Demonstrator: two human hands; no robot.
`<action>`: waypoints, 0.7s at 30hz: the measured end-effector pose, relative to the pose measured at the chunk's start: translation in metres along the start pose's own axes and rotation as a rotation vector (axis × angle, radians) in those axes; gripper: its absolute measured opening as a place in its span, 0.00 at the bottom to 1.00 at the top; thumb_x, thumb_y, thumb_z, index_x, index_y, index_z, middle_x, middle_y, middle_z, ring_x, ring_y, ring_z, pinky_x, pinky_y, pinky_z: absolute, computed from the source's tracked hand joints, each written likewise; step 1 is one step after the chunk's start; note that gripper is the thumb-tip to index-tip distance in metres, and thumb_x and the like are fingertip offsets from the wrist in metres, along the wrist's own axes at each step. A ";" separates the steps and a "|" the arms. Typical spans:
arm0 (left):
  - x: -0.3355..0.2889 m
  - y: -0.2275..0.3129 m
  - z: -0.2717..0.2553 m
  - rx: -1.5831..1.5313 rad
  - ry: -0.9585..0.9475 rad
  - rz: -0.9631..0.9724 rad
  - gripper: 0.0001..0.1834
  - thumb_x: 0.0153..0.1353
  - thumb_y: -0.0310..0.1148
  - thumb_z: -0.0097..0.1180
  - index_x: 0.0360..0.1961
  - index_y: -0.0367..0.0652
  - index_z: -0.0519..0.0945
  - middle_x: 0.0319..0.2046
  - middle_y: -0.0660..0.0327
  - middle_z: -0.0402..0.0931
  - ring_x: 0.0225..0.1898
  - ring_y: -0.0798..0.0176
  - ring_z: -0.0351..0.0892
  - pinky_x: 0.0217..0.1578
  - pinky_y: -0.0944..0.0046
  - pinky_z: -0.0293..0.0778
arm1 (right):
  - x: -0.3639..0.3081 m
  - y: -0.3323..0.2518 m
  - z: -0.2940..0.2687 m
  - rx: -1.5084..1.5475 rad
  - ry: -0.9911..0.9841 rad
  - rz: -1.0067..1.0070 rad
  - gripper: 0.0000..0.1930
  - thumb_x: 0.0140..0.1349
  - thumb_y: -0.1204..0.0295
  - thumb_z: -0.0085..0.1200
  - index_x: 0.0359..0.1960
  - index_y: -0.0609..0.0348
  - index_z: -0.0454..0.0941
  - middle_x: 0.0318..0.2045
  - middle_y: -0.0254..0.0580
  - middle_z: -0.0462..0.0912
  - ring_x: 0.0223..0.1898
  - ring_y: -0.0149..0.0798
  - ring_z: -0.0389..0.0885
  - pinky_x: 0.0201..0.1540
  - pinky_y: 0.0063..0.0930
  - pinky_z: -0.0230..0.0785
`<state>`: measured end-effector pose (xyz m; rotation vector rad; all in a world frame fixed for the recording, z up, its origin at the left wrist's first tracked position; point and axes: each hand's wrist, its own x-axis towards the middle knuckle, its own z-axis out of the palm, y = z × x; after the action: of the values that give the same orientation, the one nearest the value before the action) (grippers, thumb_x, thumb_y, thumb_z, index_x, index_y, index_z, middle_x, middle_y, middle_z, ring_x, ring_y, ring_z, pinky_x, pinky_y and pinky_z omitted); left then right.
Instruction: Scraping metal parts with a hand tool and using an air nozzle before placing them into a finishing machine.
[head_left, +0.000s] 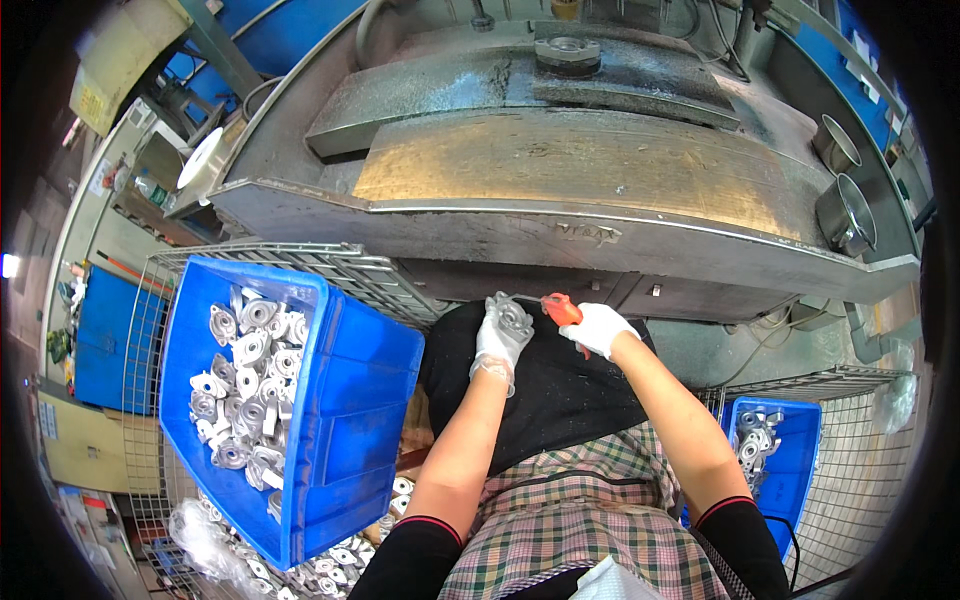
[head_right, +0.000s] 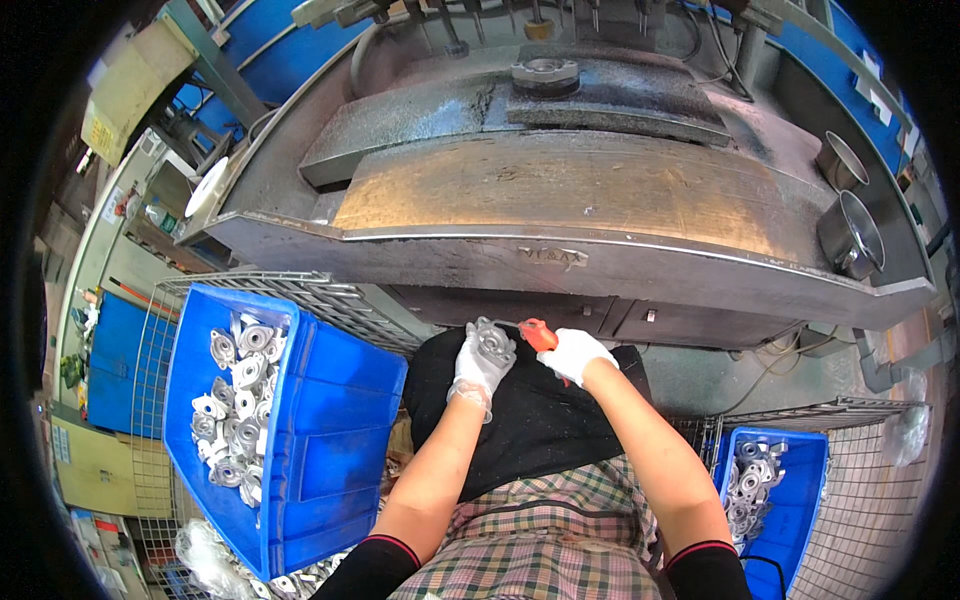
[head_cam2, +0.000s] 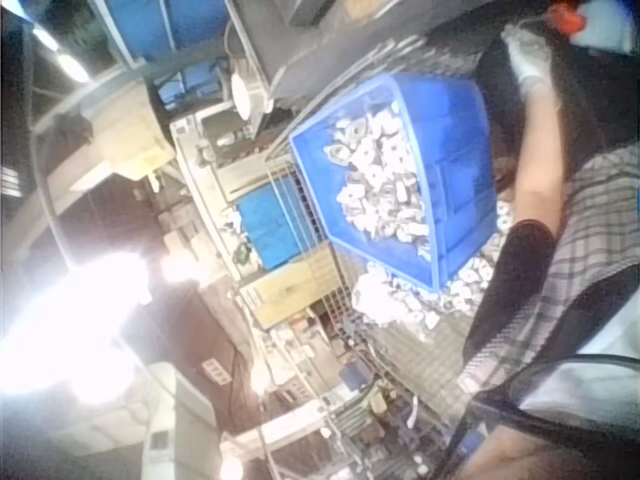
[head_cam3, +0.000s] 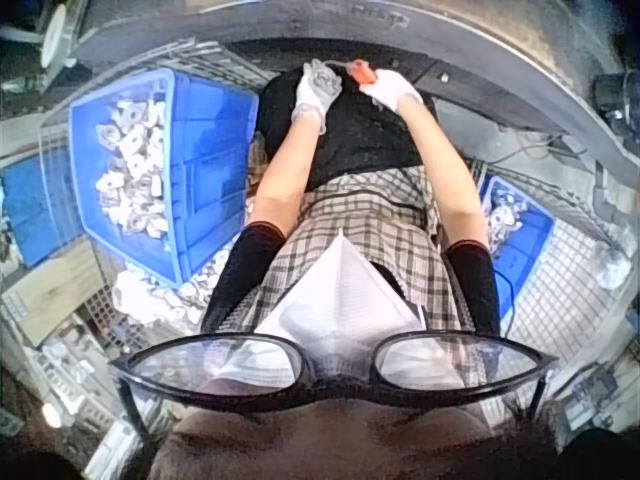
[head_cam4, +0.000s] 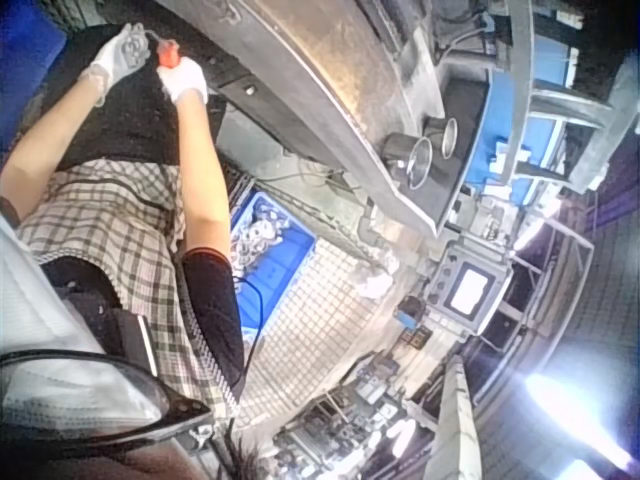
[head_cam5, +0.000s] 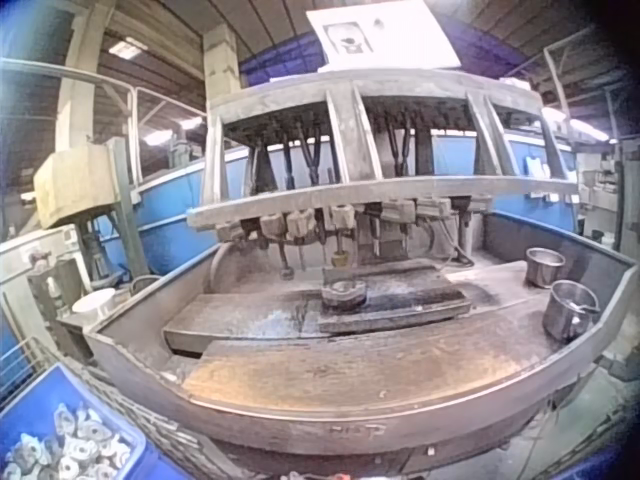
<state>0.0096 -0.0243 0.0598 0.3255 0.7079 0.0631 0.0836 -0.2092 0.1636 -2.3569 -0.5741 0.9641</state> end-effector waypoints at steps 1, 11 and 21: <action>0.002 -0.002 0.002 0.003 0.000 -0.006 0.23 0.65 0.62 0.43 0.56 0.70 0.74 0.57 0.64 0.71 0.56 0.47 0.68 0.59 0.42 0.56 | -0.003 -0.001 -0.001 -0.009 0.013 -0.009 0.19 0.57 0.55 0.56 0.32 0.62 0.77 0.23 0.46 0.82 0.26 0.45 0.83 0.36 0.37 0.72; 0.037 -0.010 -0.033 0.156 -0.367 0.226 0.27 0.67 0.62 0.35 0.60 0.65 0.70 0.62 0.66 0.64 0.64 0.53 0.58 0.62 0.44 0.48 | -0.012 -0.021 -0.006 -0.039 -0.028 0.039 0.20 0.58 0.55 0.56 0.40 0.62 0.75 0.27 0.47 0.82 0.26 0.44 0.82 0.33 0.37 0.73; 0.007 0.003 -0.009 -0.067 -0.105 -0.009 0.30 0.67 0.64 0.32 0.65 0.68 0.66 0.68 0.67 0.59 0.69 0.50 0.53 0.67 0.40 0.38 | -0.028 -0.042 -0.009 -0.266 0.056 0.034 0.20 0.61 0.54 0.52 0.45 0.59 0.74 0.35 0.50 0.83 0.32 0.47 0.84 0.39 0.39 0.74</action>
<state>0.0094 -0.0177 0.0503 0.2597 0.6016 0.0605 0.0642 -0.1947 0.2086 -2.6273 -0.6779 0.8787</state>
